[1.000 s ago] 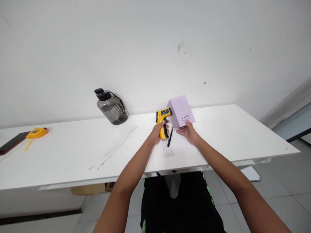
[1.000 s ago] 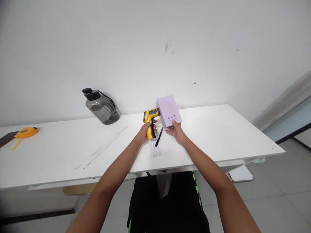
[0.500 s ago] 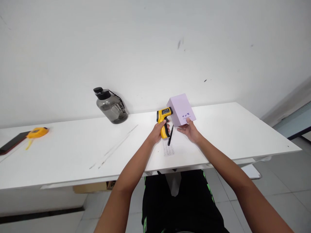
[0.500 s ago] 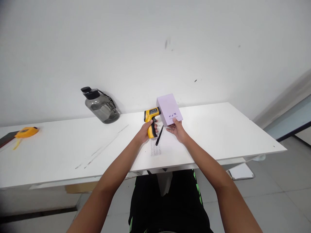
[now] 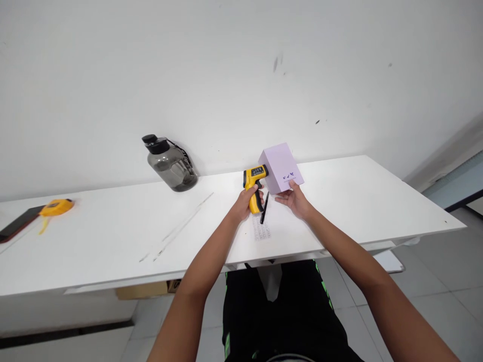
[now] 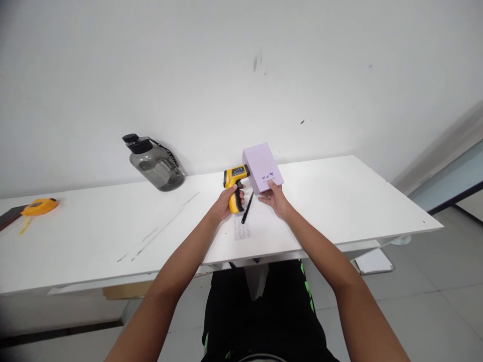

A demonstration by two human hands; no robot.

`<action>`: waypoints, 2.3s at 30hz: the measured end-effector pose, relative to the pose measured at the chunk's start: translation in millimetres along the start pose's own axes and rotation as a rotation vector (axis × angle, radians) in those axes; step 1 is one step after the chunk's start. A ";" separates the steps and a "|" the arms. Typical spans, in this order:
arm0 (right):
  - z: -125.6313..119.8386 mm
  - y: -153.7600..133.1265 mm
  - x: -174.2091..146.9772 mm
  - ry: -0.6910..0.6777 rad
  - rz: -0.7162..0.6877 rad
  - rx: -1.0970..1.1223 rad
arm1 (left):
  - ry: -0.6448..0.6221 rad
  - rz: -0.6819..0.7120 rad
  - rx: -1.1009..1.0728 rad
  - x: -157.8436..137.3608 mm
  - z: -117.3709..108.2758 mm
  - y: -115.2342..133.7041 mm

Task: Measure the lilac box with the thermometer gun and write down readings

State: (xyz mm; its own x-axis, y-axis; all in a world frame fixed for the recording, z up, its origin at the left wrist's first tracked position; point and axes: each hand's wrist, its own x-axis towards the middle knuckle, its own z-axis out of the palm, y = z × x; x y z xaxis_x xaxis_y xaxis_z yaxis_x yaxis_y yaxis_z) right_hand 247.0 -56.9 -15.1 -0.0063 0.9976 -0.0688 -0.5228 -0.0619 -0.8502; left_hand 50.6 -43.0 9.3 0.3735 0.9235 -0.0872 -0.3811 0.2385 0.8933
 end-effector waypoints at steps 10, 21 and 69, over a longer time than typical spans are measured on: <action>-0.7 1.4 0.9 0.013 -0.008 0.010 | 0.015 0.014 0.034 -0.3 -0.4 2.8; 2.5 0.0 -2.4 0.004 -0.006 0.033 | 0.012 0.009 0.036 -0.6 0.6 2.6; -7.8 4.1 4.7 -0.020 -0.028 -0.028 | -0.033 0.049 0.012 -0.6 2.2 -1.9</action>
State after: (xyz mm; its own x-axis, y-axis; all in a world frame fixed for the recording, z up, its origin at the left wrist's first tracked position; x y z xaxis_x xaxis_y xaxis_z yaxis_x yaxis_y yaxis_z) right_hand 251.5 -52.7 -23.0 -0.0092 0.9993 -0.0349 -0.4991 -0.0349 -0.8659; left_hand 53.0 -44.7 8.6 0.3826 0.9235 -0.0285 -0.3893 0.1891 0.9015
